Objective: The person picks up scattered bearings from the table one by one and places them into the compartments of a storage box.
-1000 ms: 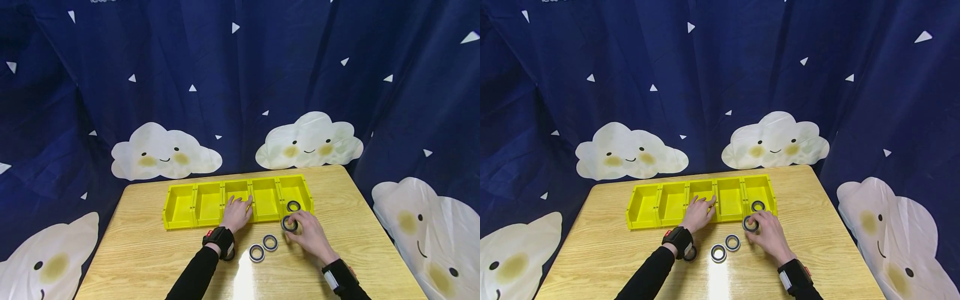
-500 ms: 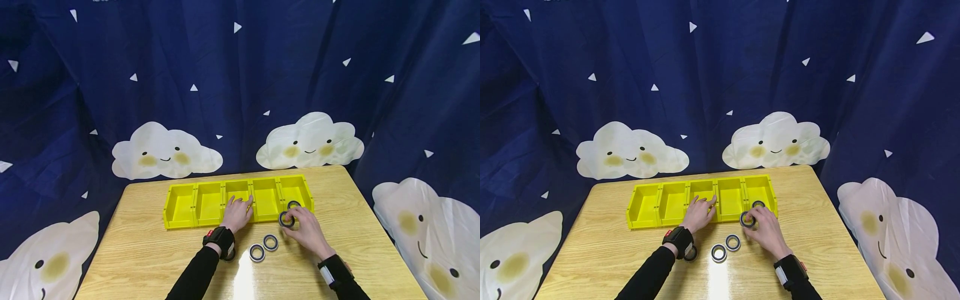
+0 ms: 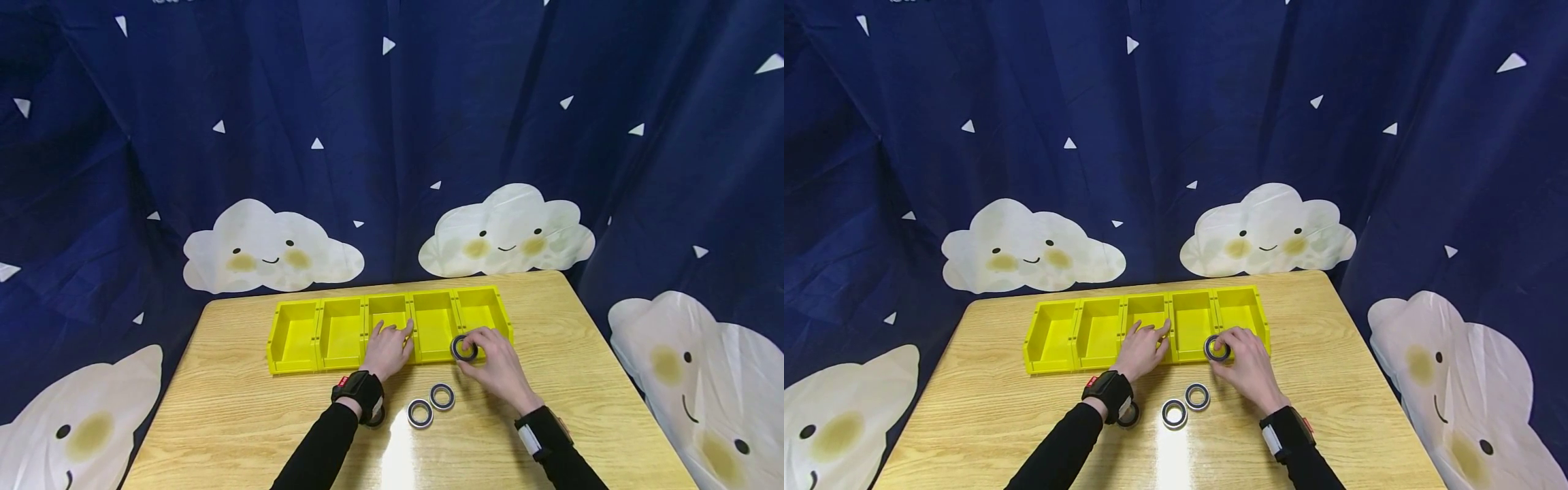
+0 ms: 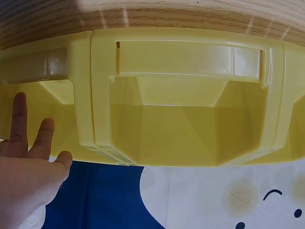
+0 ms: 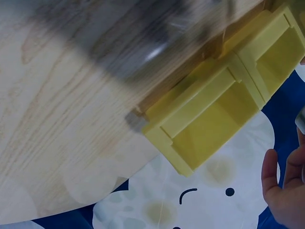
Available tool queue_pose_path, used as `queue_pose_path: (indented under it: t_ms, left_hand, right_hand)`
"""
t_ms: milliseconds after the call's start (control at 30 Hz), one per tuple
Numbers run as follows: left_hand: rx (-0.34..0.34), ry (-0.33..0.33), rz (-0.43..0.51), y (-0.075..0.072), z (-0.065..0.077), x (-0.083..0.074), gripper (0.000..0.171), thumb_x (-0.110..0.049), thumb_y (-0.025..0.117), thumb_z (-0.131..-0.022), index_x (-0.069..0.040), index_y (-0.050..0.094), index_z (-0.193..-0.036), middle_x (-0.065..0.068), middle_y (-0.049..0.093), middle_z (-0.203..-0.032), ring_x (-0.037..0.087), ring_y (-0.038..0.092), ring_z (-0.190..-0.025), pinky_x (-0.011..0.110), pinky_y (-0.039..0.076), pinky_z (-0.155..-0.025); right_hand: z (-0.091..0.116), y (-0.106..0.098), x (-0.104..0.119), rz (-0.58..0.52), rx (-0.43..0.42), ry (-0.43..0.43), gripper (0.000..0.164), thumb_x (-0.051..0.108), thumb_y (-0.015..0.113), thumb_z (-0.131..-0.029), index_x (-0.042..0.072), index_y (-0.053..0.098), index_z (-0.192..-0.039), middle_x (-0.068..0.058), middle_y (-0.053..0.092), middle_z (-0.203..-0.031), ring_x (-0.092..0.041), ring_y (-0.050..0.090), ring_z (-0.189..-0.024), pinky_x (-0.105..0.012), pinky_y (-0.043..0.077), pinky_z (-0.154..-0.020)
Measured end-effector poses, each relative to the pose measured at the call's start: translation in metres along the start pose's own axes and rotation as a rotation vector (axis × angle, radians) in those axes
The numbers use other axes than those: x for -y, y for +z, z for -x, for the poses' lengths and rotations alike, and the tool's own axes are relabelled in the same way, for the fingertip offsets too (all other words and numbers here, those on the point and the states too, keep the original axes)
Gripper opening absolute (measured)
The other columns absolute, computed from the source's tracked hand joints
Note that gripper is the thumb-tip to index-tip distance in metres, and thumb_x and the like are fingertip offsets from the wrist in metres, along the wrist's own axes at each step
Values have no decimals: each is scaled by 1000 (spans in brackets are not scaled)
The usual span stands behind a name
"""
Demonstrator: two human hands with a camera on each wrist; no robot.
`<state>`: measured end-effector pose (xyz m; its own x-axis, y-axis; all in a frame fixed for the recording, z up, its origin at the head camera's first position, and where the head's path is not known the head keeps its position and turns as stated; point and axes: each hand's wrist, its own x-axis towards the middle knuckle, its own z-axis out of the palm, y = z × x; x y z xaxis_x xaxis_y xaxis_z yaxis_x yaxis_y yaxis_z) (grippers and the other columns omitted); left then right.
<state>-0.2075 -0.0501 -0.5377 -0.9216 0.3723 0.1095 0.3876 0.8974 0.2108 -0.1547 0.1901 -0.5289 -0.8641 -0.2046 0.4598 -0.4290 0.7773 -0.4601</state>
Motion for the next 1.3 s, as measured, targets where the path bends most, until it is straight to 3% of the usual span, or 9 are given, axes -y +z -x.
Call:
queue_pose_path:
  t_ms: [600, 1300]
  left_hand:
    - [-6, 2, 15, 0, 0, 0, 43, -26, 54, -102, -13, 58, -143, 9, 79, -100, 29, 67, -120, 53, 38, -118]
    - [-10, 8, 22, 4, 1, 1, 45, -22, 54, -100, -12, 57, -144, 10, 78, -94, 23, 73, -100, 55, 41, -115]
  right_hand:
    - [-10, 2, 2, -30, 9, 1, 35, 15, 93, -66, 13, 64, -86, -4, 67, -99, -22, 58, -91, -43, 48, -82]
    - [-19, 2, 4, -54, 16, 34, 34, 15, 93, -67, 10, 66, -87, -6, 67, -101, -27, 60, -97, -50, 49, -88]
